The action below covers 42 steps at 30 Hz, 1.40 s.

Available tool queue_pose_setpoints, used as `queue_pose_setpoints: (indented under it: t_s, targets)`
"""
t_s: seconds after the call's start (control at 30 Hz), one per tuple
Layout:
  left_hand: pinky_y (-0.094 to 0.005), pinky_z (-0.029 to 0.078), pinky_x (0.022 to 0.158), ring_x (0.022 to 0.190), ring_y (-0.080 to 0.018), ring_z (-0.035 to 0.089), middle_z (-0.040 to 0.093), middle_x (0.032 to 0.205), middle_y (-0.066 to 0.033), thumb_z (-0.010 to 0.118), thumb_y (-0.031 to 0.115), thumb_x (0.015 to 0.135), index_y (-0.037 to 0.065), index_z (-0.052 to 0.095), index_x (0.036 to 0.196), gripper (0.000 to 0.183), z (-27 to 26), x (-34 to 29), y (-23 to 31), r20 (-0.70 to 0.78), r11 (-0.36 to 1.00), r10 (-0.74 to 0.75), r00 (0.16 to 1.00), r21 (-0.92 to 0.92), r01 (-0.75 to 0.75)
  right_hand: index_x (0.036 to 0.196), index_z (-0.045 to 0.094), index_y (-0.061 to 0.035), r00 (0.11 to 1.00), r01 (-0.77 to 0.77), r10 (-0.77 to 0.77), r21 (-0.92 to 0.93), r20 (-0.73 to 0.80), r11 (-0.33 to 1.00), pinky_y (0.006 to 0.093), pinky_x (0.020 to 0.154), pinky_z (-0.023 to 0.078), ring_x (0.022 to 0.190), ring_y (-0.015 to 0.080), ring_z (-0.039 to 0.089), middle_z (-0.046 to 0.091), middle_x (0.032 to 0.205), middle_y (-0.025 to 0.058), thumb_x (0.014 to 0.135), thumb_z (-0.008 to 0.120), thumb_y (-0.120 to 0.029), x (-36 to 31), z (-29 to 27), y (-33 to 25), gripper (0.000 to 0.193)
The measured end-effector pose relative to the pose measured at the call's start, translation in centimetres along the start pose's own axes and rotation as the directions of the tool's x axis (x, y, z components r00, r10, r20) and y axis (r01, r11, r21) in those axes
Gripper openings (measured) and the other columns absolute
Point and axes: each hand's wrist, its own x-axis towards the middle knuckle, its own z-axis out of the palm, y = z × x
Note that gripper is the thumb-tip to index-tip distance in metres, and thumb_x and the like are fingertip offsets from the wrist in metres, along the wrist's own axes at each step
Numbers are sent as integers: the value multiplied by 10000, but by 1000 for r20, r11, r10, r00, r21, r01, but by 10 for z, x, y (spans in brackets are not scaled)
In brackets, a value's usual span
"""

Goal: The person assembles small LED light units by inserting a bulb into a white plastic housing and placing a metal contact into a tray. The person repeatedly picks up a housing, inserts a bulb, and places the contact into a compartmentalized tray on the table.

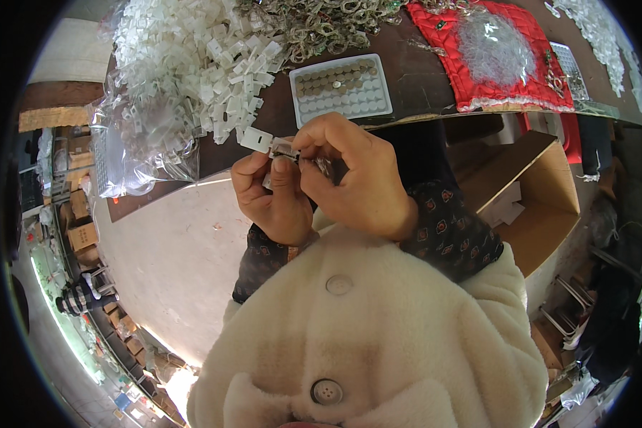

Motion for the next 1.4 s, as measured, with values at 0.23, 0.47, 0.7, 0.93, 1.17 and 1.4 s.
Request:
queue_pose_setpoints:
  t_s: [0.23, 0.47, 0.7, 0.93, 1.17, 1.4]
  targets:
    - [-295, 554, 797, 920, -173, 663, 678, 1085, -192, 594, 18, 982, 34, 486, 1142, 193, -1, 1, -3, -26, 998, 66, 997, 14, -66, 1045, 566, -1, 998, -64, 66, 131, -14, 989, 265, 751, 549, 821, 99, 651, 661, 921, 71, 816, 667, 60, -1, 9, 3, 258]
    - [-290, 549, 793, 907, -177, 661, 676, 1085, -204, 592, 12, 981, 54, 490, 1141, 194, 4, -2, 4, -47, 981, -20, 999, -195, 10, 1019, 535, -4, 973, -231, 219, 393, 77, 890, 222, 715, 482, 809, 61, 557, 589, 927, 36, 817, 629, 94, 0, 9, 6, 243]
    - [-296, 546, 787, 916, -183, 653, 672, 1080, -210, 598, 5, 974, 58, 478, 1148, 218, 1, 0, 2, -26, 996, 73, 997, -57, -74, 1007, 543, -6, 986, -167, 161, 315, 47, 934, 227, 711, 491, 832, 63, 578, 600, 938, 40, 810, 618, 93, 1, 10, 3, 233]
    - [-311, 547, 792, 934, -198, 652, 666, 1076, -205, 616, -3, 960, 52, 469, 1141, 239, -9, -3, -5, 47, 992, 130, 990, -8, -130, 1017, 542, -24, 992, -83, 76, 68, 99, 994, 222, 734, 478, 827, 66, 580, 586, 938, 22, 824, 645, 107, 5, -3, -5, 255]
    - [-240, 472, 630, 709, -107, 556, 677, 1025, -195, 618, 96, 982, 89, 492, 1119, 186, -9, 3, 3, 80, 977, -31, 996, -209, 47, 996, 533, -27, 896, -441, 358, 428, 262, 789, 230, 655, 493, 745, 89, 597, 622, 887, 66, 815, 691, 104, 17, -13, -6, 274]
    - [-208, 380, 516, 572, -63, 425, 674, 1000, -122, 542, 190, 1034, 123, 531, 1064, 74, 3, 5, 15, 89, 837, -354, 931, -413, 358, 1000, 537, -10, 959, -280, 236, 419, 155, 864, 236, 674, 519, 775, 86, 618, 632, 899, 60, 824, 718, 71, 9, 1, 8, 265]
